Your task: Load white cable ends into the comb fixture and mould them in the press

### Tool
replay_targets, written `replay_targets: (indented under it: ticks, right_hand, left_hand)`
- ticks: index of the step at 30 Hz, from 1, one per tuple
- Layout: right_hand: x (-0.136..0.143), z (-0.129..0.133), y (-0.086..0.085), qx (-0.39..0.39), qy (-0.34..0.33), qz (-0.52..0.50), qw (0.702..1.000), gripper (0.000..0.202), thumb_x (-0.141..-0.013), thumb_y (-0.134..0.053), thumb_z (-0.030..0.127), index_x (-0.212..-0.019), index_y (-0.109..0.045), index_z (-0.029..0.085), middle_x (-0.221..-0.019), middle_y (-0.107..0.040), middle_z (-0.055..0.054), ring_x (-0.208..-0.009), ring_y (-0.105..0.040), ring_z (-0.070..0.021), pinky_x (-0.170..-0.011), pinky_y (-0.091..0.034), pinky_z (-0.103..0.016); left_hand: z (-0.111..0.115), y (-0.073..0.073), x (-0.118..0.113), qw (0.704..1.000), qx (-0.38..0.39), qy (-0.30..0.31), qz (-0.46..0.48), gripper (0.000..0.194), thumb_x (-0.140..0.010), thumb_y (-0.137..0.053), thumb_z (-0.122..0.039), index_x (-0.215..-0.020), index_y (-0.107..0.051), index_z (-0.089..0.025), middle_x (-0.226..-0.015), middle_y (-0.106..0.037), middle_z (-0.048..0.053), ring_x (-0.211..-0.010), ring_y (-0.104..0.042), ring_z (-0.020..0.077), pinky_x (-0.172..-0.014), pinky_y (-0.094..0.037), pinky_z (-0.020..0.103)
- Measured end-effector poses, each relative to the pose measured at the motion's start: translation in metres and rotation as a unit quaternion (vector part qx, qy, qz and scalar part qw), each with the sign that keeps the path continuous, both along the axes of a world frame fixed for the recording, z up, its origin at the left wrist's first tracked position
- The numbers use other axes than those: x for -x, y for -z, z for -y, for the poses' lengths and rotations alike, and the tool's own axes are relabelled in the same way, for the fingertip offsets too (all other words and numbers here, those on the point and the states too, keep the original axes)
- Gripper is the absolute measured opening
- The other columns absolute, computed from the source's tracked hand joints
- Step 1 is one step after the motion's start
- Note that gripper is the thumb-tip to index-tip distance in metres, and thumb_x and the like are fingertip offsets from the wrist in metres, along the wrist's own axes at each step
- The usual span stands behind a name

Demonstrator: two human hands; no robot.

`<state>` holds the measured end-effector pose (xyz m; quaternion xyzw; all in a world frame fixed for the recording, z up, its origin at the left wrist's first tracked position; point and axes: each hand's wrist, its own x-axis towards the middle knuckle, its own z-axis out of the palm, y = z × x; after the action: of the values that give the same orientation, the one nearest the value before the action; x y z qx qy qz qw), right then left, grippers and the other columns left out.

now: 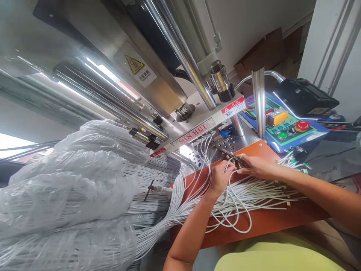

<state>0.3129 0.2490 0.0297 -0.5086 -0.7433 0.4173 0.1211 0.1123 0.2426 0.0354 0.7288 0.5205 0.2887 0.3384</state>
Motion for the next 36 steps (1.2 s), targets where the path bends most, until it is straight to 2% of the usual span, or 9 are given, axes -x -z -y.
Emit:
replay_targets:
  ticks: [9,14,21,23,26,29,31,33,36]
  right_hand:
    - [-0.001,0.002,-0.008,0.0,0.007,-0.003,1.0,0.041,-0.085,-0.051,0.057,-0.109,-0.047,0.024,-0.094,-0.067,-0.009,-0.082,-0.063,-0.0249,-0.071,-0.044,-0.031]
    - [-0.001,0.001,-0.008,0.006,-0.007,0.007,1.0,0.032,-0.087,-0.046,0.053,-0.096,-0.042,0.023,-0.094,-0.065,-0.009,-0.083,-0.063,-0.0244,-0.072,-0.045,-0.032]
    - [0.001,0.002,-0.004,-0.003,0.001,0.002,1.0,0.031,-0.087,-0.049,0.052,-0.097,-0.043,0.023,-0.095,-0.067,-0.009,-0.083,-0.064,-0.0247,-0.07,-0.044,-0.031]
    - [0.001,0.002,-0.003,-0.012,0.004,0.004,1.0,0.032,-0.086,-0.05,0.051,-0.101,-0.044,0.023,-0.097,-0.067,-0.01,-0.084,-0.064,-0.025,-0.071,-0.044,-0.031]
    - [0.002,0.003,0.0,-0.018,0.007,0.012,1.0,0.033,-0.086,-0.051,0.05,-0.102,-0.044,0.023,-0.098,-0.067,-0.01,-0.085,-0.064,-0.0253,-0.07,-0.044,-0.031]
    - [0.002,0.003,0.003,-0.018,0.009,0.016,1.0,0.032,-0.086,-0.051,0.05,-0.103,-0.046,0.023,-0.094,-0.068,-0.009,-0.082,-0.064,-0.0251,-0.068,-0.043,-0.031]
    - [0.002,0.003,0.007,-0.022,0.012,0.009,1.0,0.034,-0.085,-0.052,0.051,-0.105,-0.048,0.024,-0.094,-0.068,-0.009,-0.082,-0.064,-0.0251,-0.068,-0.043,-0.03]
    - [0.001,0.002,0.01,-0.025,0.015,0.002,1.0,0.036,-0.085,-0.052,0.053,-0.106,-0.048,0.025,-0.094,-0.068,-0.009,-0.082,-0.064,-0.0255,-0.068,-0.043,-0.031]
    - [0.001,0.002,0.011,-0.026,0.012,0.0,1.0,0.038,-0.085,-0.051,0.055,-0.109,-0.047,0.025,-0.093,-0.068,-0.008,-0.082,-0.064,-0.0264,-0.068,-0.043,-0.032]
  left_hand:
    - [0.007,-0.006,-0.004,1.0,0.016,0.0,0.026,0.012,-0.087,-0.056,-0.024,-0.081,-0.066,-0.02,-0.074,-0.067,-0.001,-0.058,-0.057,0.0107,-0.063,-0.044,0.021]
    - [0.007,-0.003,-0.004,0.999,0.024,-0.008,0.041,0.013,-0.087,-0.057,-0.026,-0.079,-0.064,-0.02,-0.07,-0.064,-0.001,-0.056,-0.057,0.0103,-0.061,-0.046,0.021]
    - [0.005,0.005,-0.009,0.995,0.067,-0.031,0.072,0.012,-0.086,-0.056,-0.028,-0.081,-0.062,-0.02,-0.076,-0.065,0.0,-0.058,-0.059,0.011,-0.057,-0.049,0.022]
    - [0.005,0.006,-0.009,0.995,0.059,-0.033,0.066,0.012,-0.086,-0.056,-0.029,-0.081,-0.062,-0.02,-0.076,-0.066,0.0,-0.061,-0.059,0.0117,-0.06,-0.05,0.022]
    - [0.002,0.005,-0.007,0.998,0.027,-0.031,0.051,0.009,-0.083,-0.06,-0.026,-0.08,-0.064,-0.019,-0.077,-0.067,0.001,-0.07,-0.06,0.0127,-0.072,-0.05,0.024]
    - [-0.008,0.001,-0.004,0.991,0.057,-0.04,0.114,0.01,-0.077,-0.066,-0.023,-0.086,-0.065,-0.017,-0.083,-0.068,0.002,-0.077,-0.062,0.0134,-0.078,-0.049,0.026]
    - [-0.017,-0.002,-0.003,0.973,0.108,-0.066,0.192,0.019,-0.076,-0.066,-0.023,-0.093,-0.062,-0.015,-0.082,-0.068,0.004,-0.073,-0.062,0.0126,-0.075,-0.05,0.026]
    - [-0.024,-0.004,-0.003,0.954,0.136,-0.103,0.246,0.023,-0.08,-0.063,-0.026,-0.099,-0.055,-0.014,-0.075,-0.067,0.003,-0.061,-0.058,0.0102,-0.066,-0.049,0.024]
    - [-0.028,-0.005,-0.004,0.954,0.108,-0.144,0.239,0.027,-0.084,-0.058,-0.025,-0.107,-0.048,-0.017,-0.068,-0.066,0.0,-0.049,-0.048,0.0081,-0.054,-0.042,0.021]
